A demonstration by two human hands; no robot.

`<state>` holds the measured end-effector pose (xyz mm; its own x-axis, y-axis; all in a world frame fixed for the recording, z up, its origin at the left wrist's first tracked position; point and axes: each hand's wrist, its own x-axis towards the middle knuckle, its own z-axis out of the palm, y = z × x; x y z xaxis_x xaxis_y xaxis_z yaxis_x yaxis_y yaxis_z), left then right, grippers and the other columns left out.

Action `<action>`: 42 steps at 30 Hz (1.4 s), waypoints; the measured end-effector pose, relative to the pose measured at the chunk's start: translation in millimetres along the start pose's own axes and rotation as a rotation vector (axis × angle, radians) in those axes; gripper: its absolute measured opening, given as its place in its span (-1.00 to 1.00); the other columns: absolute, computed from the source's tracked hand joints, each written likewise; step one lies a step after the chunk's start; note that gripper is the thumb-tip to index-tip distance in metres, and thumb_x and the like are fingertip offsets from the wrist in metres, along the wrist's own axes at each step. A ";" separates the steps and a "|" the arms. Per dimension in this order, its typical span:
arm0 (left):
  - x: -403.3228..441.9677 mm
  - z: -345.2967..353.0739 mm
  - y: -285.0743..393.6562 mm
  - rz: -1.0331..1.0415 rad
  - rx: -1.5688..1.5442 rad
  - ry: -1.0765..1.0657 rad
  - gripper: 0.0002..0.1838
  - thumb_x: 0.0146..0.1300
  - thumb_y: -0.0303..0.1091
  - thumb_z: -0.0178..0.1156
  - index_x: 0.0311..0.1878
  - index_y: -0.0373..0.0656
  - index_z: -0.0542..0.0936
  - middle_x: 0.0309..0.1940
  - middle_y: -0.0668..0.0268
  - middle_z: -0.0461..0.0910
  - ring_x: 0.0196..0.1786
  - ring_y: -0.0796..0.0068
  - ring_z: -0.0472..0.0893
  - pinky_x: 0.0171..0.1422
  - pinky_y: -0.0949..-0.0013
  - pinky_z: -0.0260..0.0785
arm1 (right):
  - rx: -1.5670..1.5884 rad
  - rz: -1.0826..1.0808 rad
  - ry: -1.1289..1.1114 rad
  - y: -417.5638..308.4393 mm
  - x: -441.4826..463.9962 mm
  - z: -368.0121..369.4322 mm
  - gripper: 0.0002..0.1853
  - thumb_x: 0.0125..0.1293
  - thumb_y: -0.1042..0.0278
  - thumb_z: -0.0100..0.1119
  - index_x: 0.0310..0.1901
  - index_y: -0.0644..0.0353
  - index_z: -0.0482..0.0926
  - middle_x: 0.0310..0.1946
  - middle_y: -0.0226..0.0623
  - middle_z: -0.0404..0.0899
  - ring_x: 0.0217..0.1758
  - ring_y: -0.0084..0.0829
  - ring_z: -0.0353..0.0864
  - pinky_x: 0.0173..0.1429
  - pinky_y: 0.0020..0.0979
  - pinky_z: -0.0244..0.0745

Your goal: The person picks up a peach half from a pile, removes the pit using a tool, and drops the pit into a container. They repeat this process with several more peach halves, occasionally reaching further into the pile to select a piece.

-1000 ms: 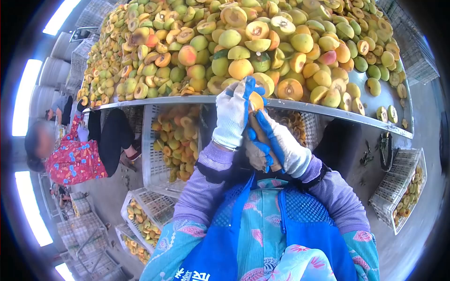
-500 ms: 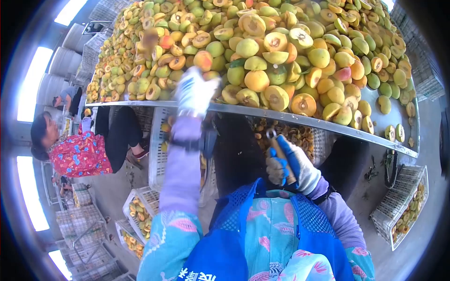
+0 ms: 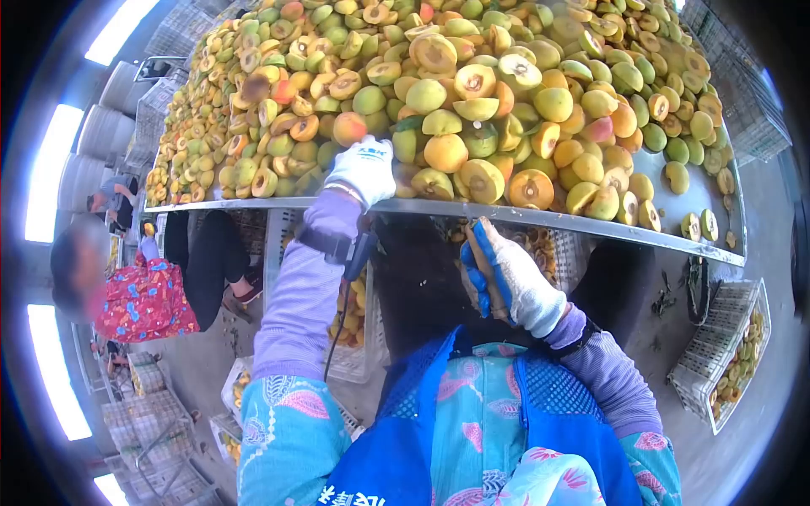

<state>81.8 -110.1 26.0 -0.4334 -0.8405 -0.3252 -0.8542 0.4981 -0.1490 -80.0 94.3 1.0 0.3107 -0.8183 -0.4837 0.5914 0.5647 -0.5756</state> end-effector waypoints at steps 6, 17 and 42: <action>0.6 5.8 -31.3 0.028 -0.219 0.125 -0.50 0.07 -0.38 0.18 0.14 -0.26 0.47 0.06 -0.06 0.51 0.03 0.10 0.61 0.04 0.15 0.51 | -0.030 -0.076 0.105 -4.3 -2.8 4.8 -0.50 0.41 -0.29 -0.15 -0.33 0.03 0.39 -0.66 -0.47 0.36 -0.74 -0.58 0.30 -0.69 -0.55 0.22; -51.7 37.3 59.7 0.406 -1.920 0.145 -0.48 0.36 -0.11 0.06 0.21 -0.32 0.44 0.03 0.12 0.59 -0.02 0.23 0.61 0.05 0.21 0.50 | -1.036 -0.515 0.429 -30.6 26.7 11.9 -0.52 0.46 -0.01 -0.16 -0.18 0.34 0.50 -0.41 0.21 0.56 -0.23 0.21 0.55 -0.13 -0.01 0.42; -69.5 27.5 91.1 0.395 -1.295 0.520 -0.66 0.39 -0.18 0.00 -0.04 -0.27 0.56 -0.24 0.19 0.68 -0.16 0.25 0.67 0.03 0.28 0.53 | -0.913 -0.502 0.468 -6.1 -12.0 15.0 -0.59 0.45 0.00 -0.10 -0.17 0.27 0.48 -0.38 0.18 0.58 -0.22 0.19 0.57 -0.14 0.01 0.44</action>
<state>42.0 -0.5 9.3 -0.5098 -0.8180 0.2664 -0.1899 0.4090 0.8926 -76.2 99.1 20.2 -0.2294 -0.9615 -0.1515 -0.2508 0.2088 -0.9453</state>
